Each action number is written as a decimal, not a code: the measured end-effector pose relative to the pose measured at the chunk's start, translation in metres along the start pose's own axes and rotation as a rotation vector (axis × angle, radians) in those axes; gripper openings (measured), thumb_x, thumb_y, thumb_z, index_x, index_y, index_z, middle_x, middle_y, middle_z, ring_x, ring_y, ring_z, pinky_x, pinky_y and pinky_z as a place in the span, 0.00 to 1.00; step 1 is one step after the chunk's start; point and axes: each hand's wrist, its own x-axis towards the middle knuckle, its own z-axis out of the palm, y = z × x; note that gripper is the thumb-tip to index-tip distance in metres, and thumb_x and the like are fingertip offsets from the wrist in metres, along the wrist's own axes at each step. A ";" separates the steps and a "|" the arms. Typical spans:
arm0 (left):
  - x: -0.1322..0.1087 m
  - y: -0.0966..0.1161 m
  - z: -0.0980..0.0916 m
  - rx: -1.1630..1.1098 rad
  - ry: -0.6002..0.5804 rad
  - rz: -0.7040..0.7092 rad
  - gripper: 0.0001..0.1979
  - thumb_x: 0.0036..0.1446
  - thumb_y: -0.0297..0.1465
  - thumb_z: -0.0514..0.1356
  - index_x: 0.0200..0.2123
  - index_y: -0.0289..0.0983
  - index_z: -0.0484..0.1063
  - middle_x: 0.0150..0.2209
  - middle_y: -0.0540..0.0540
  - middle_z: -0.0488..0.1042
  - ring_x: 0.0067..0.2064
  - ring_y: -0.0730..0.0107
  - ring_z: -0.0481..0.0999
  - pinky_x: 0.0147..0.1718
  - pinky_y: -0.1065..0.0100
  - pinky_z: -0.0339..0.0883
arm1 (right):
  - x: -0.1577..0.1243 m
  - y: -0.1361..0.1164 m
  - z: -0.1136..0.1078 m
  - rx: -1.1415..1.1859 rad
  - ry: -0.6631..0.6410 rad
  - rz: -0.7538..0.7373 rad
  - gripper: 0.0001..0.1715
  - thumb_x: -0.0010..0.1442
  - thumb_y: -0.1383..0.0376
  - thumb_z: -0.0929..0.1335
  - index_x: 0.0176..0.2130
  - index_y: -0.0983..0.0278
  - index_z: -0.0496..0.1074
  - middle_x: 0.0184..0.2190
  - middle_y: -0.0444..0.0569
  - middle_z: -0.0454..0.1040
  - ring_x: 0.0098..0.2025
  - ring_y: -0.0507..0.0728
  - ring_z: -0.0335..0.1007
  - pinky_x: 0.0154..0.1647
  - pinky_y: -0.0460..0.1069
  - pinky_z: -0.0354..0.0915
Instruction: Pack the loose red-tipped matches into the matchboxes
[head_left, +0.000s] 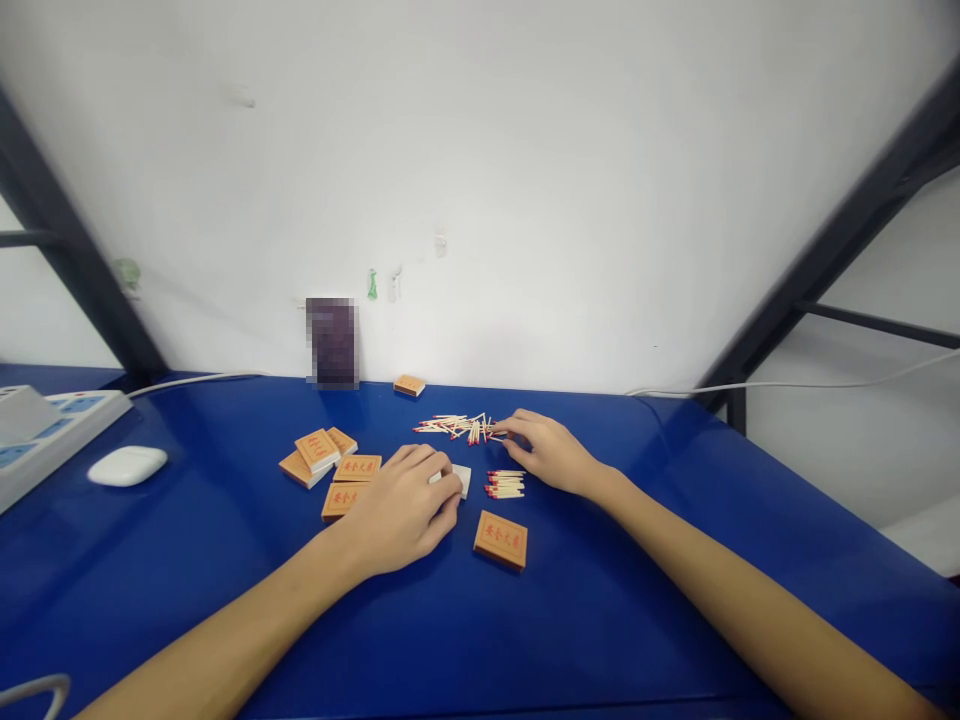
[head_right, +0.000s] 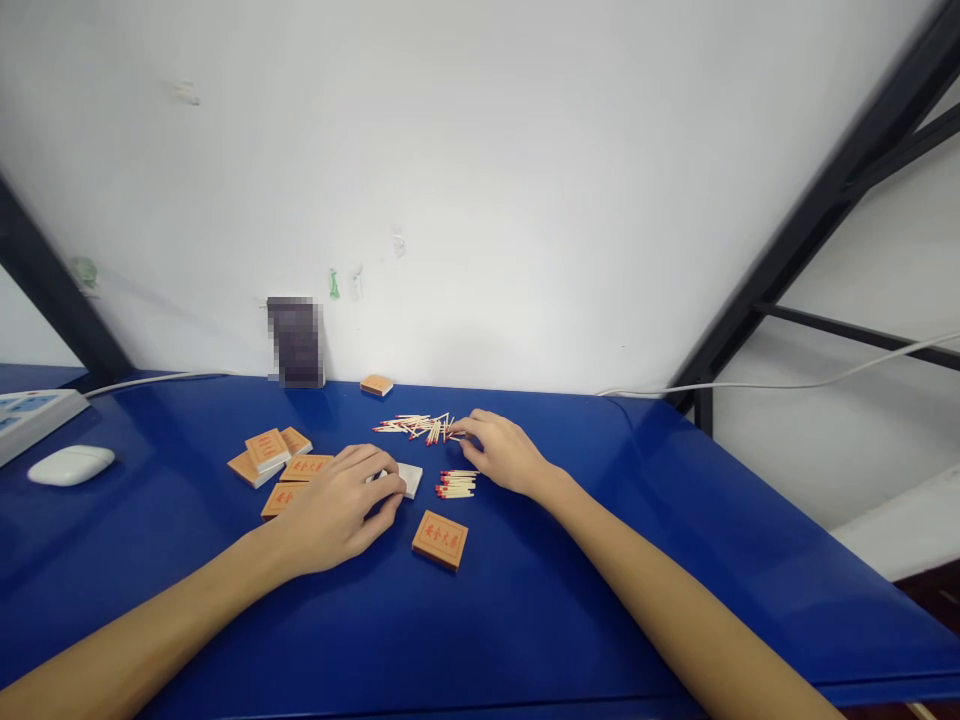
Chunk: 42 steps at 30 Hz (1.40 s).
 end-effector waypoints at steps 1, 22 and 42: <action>0.000 0.000 0.000 -0.002 0.000 -0.002 0.10 0.64 0.28 0.51 0.35 0.36 0.71 0.37 0.45 0.71 0.40 0.63 0.69 0.43 0.59 0.61 | 0.002 0.000 0.002 -0.048 0.002 -0.014 0.19 0.63 0.70 0.63 0.51 0.59 0.72 0.39 0.50 0.71 0.38 0.56 0.68 0.41 0.51 0.65; 0.001 0.000 0.001 0.006 0.018 -0.001 0.09 0.63 0.27 0.52 0.34 0.36 0.71 0.35 0.45 0.71 0.40 0.64 0.69 0.42 0.60 0.61 | 0.021 -0.002 0.011 -0.308 0.015 -0.223 0.17 0.65 0.71 0.63 0.51 0.62 0.73 0.42 0.53 0.71 0.41 0.57 0.64 0.41 0.51 0.59; 0.000 0.001 0.001 -0.008 0.003 -0.007 0.09 0.63 0.27 0.51 0.34 0.36 0.71 0.35 0.45 0.70 0.40 0.64 0.68 0.43 0.60 0.60 | 0.032 -0.016 0.010 -0.352 -0.068 -0.198 0.15 0.66 0.68 0.63 0.49 0.61 0.75 0.44 0.53 0.72 0.43 0.58 0.64 0.43 0.51 0.56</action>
